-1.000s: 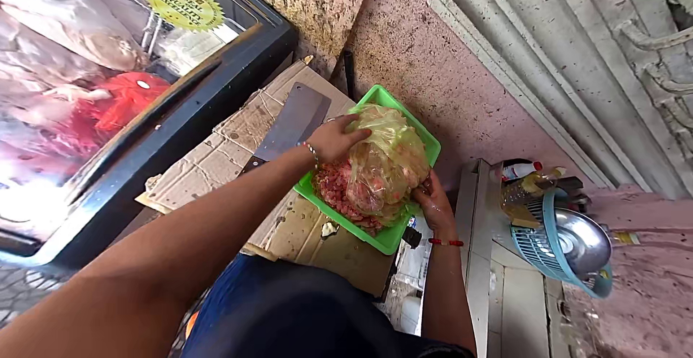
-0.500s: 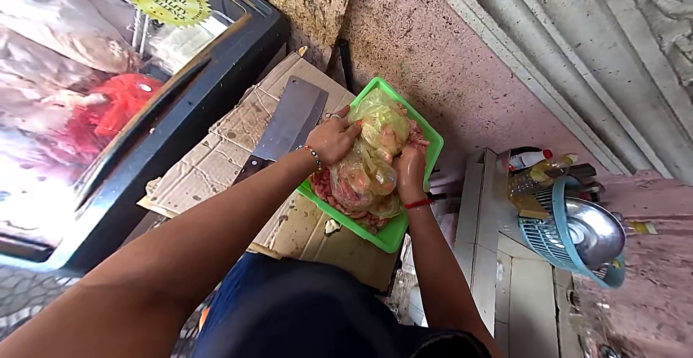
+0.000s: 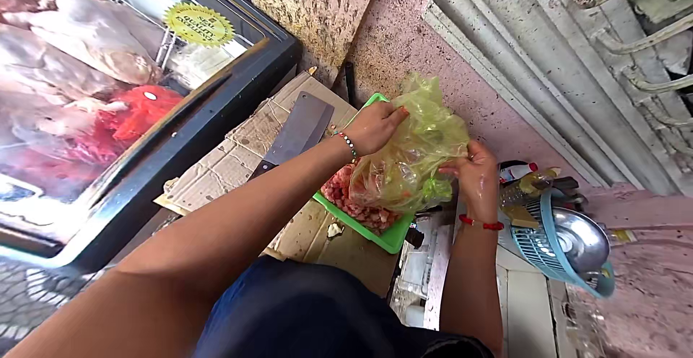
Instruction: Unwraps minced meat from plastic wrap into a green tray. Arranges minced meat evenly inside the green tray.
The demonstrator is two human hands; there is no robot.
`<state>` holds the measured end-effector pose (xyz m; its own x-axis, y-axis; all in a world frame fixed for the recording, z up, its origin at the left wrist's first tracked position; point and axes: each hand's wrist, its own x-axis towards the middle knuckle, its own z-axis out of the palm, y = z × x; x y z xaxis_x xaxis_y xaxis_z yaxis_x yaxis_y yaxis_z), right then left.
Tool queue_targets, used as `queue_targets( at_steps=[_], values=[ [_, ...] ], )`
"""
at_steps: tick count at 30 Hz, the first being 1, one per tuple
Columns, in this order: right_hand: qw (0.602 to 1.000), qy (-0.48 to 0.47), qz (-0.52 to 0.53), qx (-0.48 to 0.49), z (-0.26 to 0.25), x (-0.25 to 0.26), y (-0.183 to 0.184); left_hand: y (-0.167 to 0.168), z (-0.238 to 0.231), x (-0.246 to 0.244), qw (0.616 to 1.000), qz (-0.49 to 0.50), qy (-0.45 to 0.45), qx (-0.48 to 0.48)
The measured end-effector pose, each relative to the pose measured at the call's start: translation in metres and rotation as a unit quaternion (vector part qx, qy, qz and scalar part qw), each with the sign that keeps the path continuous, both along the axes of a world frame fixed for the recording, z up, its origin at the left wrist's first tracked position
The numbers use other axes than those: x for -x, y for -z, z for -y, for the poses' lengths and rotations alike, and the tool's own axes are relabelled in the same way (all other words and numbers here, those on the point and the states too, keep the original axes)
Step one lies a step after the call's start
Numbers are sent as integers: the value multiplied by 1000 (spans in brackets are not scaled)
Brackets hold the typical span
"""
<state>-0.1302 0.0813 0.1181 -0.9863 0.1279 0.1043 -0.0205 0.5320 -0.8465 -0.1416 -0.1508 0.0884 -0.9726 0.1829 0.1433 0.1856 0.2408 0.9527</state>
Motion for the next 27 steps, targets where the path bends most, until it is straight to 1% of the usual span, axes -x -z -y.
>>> queue_targets(
  at_steps=[2, 3, 4, 6, 7, 8, 10, 11, 12, 14, 15, 16, 17, 19, 22, 24, 26, 27],
  values=[
    [996, 33, -67, 38, 0, 4, -2, -14, -6, 2, 1000, 24, 20, 1],
    [996, 34, -81, 28, 1, 4, 1, -16, -9, 2, 999, 35, 22, 1],
    [997, 19, -68, -5, 1, 3, 5, -16, -10, 3, 999, 49, 18, 6],
    [994, -35, 34, -95, 1, -3, 5, -12, -13, 7, 997, 67, -17, 20],
    [989, -52, 64, -127, 0, -5, 3, -9, -13, 10, 997, 69, -33, 24],
    [987, -53, 53, -140, 0, -10, 2, -7, -12, 12, 996, 68, -48, 26],
    [989, -51, -25, -134, 9, -26, 4, -6, -9, 14, 994, 73, -73, 22],
    [987, -76, -33, -135, 16, -38, 9, -6, -8, 14, 993, 76, -84, 21],
    [983, -115, -2, -143, 24, -50, 15, -6, -8, 16, 993, 77, -92, 20],
    [958, -174, 94, -206, 38, -64, 36, -6, -9, 21, 992, 76, -98, 21],
    [952, -179, 96, -229, 40, -66, 48, -6, -9, 24, 992, 73, -97, 23],
    [957, -163, 62, -232, 38, -64, 58, -7, -8, 26, 993, 70, -92, 29],
    [966, -134, 18, -222, 35, -60, 62, -7, -6, 28, 994, 64, -85, 36],
    [982, -66, -41, -175, 31, -50, 55, -7, -5, 28, 995, 48, -69, 47],
    [992, 2, -97, -83, 27, -33, 40, -10, -10, 21, 999, 19, -30, 39],
    [991, 5, -115, -64, 28, -24, 29, -11, -15, 19, 1000, -2, -3, 28],
    [990, -17, -112, -82, 28, -20, 18, -11, -17, 16, 1000, -9, 13, 21],
    [987, -18, -138, -83, 27, -20, 14, -11, -17, 15, 1000, -10, 16, 16]
  ],
)
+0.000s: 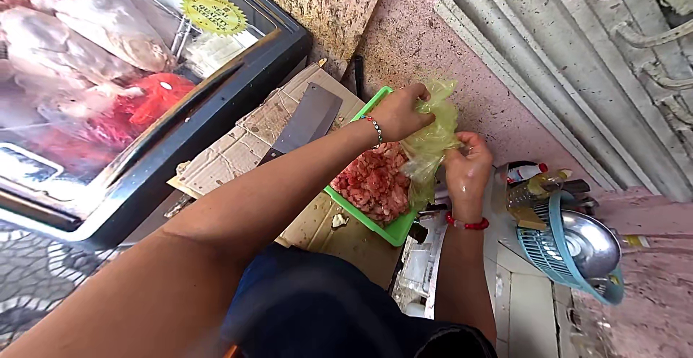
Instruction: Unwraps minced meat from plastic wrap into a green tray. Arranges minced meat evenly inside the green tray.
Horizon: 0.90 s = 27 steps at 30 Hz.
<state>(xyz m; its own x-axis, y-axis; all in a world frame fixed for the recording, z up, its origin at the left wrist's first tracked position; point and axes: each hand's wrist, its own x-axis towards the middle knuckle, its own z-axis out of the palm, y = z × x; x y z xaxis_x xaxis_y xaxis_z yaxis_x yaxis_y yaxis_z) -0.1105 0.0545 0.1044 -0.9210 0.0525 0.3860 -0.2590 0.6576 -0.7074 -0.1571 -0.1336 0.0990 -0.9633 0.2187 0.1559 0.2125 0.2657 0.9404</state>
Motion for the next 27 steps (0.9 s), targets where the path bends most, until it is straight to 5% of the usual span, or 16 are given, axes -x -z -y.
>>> queue_targets(
  at_steps=[4, 7, 10, 13, 18, 23, 25, 27],
  values=[
    [992, -19, -107, 59, -2, 3, -11, -6, 4, -1, 999, 9, -17, -34],
    [991, -132, 0, 28, -14, 4, -8, -21, 0, -9, 994, 12, 104, -19],
    [981, -189, -30, 25, -22, 10, 5, -38, -9, -18, 978, 8, 208, 20],
    [985, -75, -28, 153, -44, 9, 15, -27, -12, -20, 994, -11, 107, 35],
    [914, 114, -126, 370, -126, -26, -16, 45, 23, -21, 994, 43, -78, 60],
    [884, 313, -221, 266, -232, -107, -34, 95, 47, -30, 988, 75, -114, 77],
    [871, 408, -223, 157, -280, -136, -26, 110, 50, -33, 988, 72, -113, 71],
    [855, 507, -109, -22, -328, -171, -10, 118, 48, -35, 990, 56, -107, 73]
  ],
)
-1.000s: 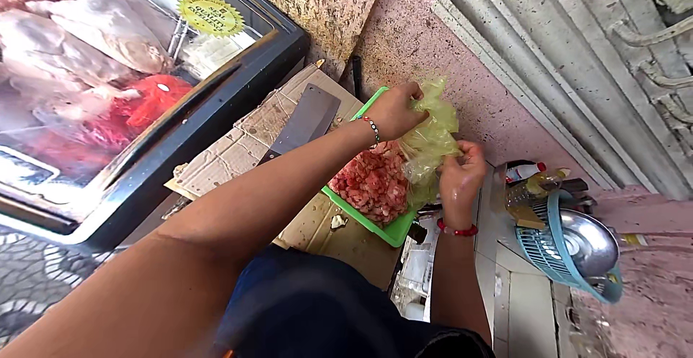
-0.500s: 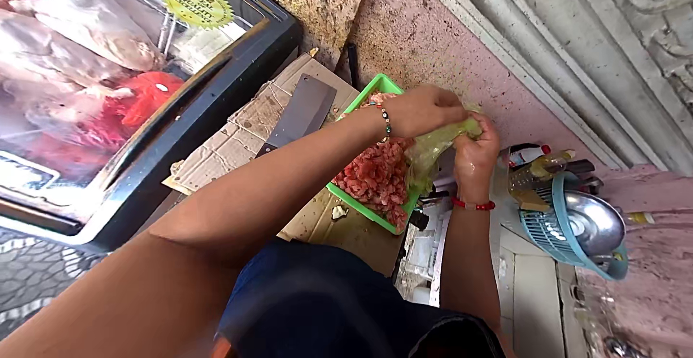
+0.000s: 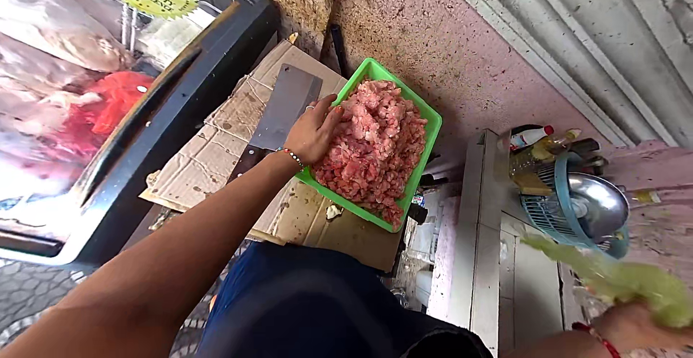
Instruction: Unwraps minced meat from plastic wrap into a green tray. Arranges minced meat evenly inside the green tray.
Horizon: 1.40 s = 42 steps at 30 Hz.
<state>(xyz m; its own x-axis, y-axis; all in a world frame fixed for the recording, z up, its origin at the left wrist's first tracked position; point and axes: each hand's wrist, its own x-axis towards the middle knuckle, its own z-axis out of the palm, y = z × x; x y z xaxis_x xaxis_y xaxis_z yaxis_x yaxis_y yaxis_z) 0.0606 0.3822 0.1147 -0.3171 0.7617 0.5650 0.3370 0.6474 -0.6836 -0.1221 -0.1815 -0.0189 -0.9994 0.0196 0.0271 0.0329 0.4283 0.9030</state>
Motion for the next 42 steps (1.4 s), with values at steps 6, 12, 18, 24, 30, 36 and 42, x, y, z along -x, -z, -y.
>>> queue_targets(
  at_steps=[6, 12, 18, 24, 30, 36, 42],
  values=[
    [930, 25, 361, 61, 55, 5, 21, 6, -2, -2, 997, -36, 34, 63],
    [891, -405, 204, 26, 227, 115, 91, 3, 0, -4, 997, -2, 32, 70],
    [827, -512, 228, -47, 290, 179, 118, 4, 2, -5, 998, 7, 23, 66],
    [808, -465, 345, -104, 294, 205, 115, 4, 0, -4, 998, 18, 20, 55],
    [800, -468, 369, -74, 295, 208, 108, 4, 0, -5, 998, 7, 17, 54],
    [842, -497, 209, -24, 252, 178, 92, 10, 1, -4, 999, -2, 12, 42],
    [818, -241, -341, 395, 148, 121, 51, 12, 1, -2, 999, -4, 10, 32]
  ],
)
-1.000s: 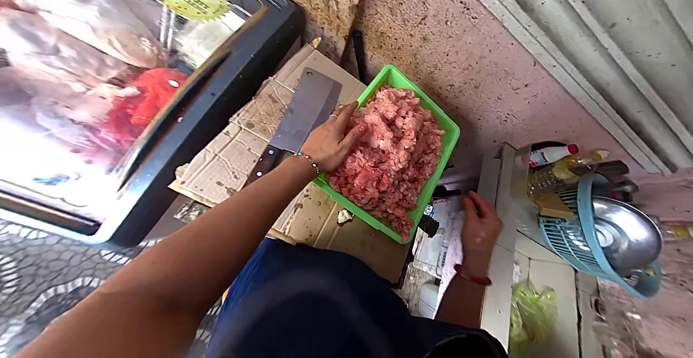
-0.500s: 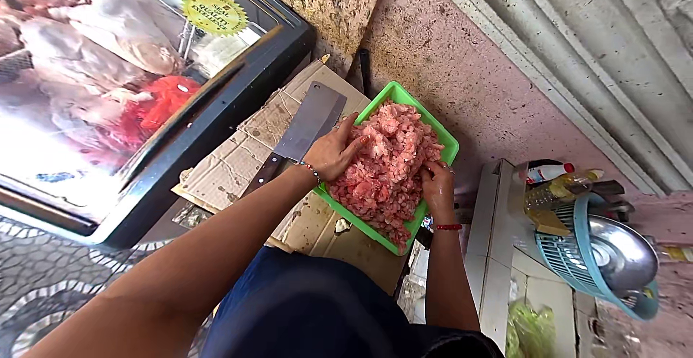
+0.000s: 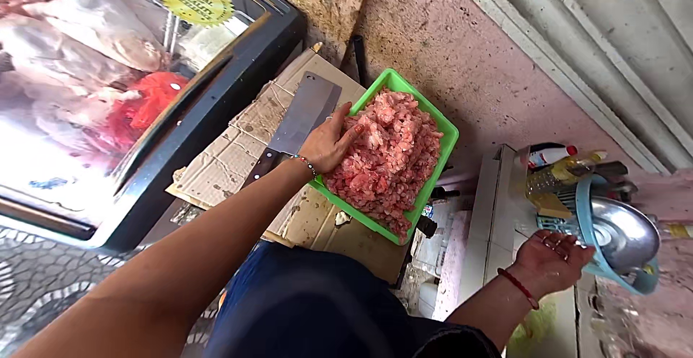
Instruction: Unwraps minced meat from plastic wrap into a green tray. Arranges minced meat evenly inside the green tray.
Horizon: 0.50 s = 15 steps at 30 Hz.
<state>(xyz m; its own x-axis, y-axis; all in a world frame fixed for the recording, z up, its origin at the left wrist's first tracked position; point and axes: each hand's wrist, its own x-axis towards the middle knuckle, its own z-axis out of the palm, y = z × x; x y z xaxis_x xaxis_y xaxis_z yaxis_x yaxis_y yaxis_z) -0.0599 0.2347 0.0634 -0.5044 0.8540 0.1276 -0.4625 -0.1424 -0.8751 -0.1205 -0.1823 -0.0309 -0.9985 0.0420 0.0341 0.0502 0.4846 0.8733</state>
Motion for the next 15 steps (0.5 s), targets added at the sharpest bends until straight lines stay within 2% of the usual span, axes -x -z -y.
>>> queue_targets(
  at_steps=[1, 3, 5, 8, 12, 15],
  values=[
    [1000, -14, 13, 2, -3, -4, 2, 0, -1, 1, 1000, 1, 2, 0],
    [982, -105, 117, -108, 21, -6, 9, 0, -1, 3, 1000, -3, 4, -3],
    [923, -184, 223, -255, 69, -3, 17, 1, -1, 2, 1000, -3, 5, -11],
    [828, -266, 304, -388, 128, 13, 37, 0, 1, 1, 1000, -6, 2, -11],
    [766, -304, 376, -422, 168, 36, 47, -2, 2, -1, 1000, 5, -2, -15],
    [741, -321, 415, -418, 175, 46, 46, -1, 3, 0, 1000, 15, -7, -14]
  ],
)
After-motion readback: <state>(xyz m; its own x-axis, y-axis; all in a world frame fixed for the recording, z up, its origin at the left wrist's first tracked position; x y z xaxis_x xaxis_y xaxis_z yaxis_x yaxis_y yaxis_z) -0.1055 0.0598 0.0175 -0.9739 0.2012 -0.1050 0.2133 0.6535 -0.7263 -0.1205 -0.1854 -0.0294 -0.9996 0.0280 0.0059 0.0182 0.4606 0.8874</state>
